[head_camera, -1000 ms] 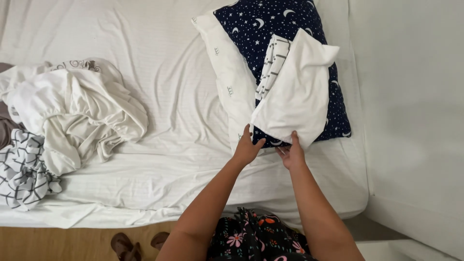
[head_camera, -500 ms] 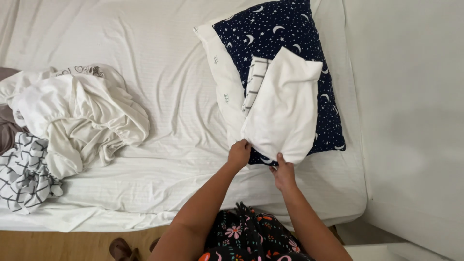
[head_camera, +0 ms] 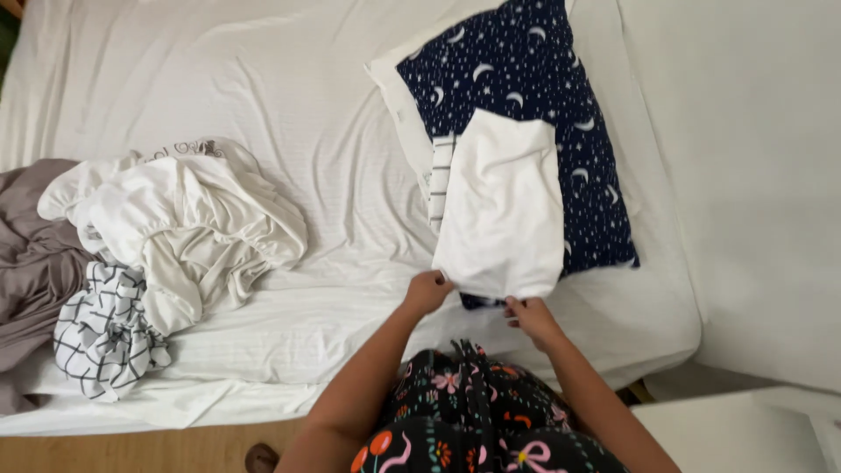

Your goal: The person takes a pillowcase from a drawer and places it on the bed. They then pick up a pillow and insert it into the pillowcase, adjusting the fabric to fit properly.

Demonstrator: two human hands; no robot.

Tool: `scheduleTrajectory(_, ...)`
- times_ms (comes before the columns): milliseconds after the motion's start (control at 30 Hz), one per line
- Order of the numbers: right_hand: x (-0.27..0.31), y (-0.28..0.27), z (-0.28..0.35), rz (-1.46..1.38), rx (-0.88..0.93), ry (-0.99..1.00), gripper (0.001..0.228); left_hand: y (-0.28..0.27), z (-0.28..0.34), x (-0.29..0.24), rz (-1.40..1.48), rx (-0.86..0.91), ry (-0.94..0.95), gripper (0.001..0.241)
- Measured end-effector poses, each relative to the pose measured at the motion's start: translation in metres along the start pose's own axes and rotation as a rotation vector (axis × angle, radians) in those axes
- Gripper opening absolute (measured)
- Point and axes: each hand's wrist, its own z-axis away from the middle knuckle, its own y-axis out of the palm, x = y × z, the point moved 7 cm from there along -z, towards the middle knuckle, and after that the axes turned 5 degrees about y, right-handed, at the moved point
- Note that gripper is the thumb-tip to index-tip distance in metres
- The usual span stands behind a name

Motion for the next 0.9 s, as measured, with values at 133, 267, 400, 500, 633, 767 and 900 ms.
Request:
scheduleTrajectory(133, 0.059, 0.005, 0.056, 0.004, -0.001, 0.011, 0.038, -0.061, 0.009, -0.03, 0.105, 0.062, -0.172, 0.036)
scheduleTrajectory(267, 0.095, 0.003, 0.086, 0.083, -0.088, -0.232, 0.036, -0.111, 0.014, -0.08, 0.325, -0.21, 0.116, 0.031)
scheduleTrajectory(400, 0.129, -0.019, 0.115, 0.118, -0.498, -0.539, 0.07, -0.132, 0.024, -0.146, 0.804, -0.09, 0.233, 0.02)
scheduleTrajectory(500, 0.145, -0.019, 0.133, 0.095, -0.597, -0.538, 0.094, -0.114, 0.016, -0.152, 0.94, 0.115, 0.382, 0.013)
scheduleTrajectory(633, 0.177, -0.012, 0.147, 0.173, -0.642, -0.707, 0.109, -0.178, 0.055, -0.219, 1.16, 0.186, 0.407, 0.03)
scheduleTrajectory(767, 0.185, 0.005, 0.118, -0.122, -0.315, -0.52, 0.093, -0.203, 0.067, -0.212, 1.297, 0.118, 0.316, 0.019)
scheduleTrajectory(900, 0.187, 0.038, 0.092, -0.124, -0.153, -0.539, 0.056, -0.205, 0.067, -0.152, 1.248, -0.162, 0.079, 0.015)
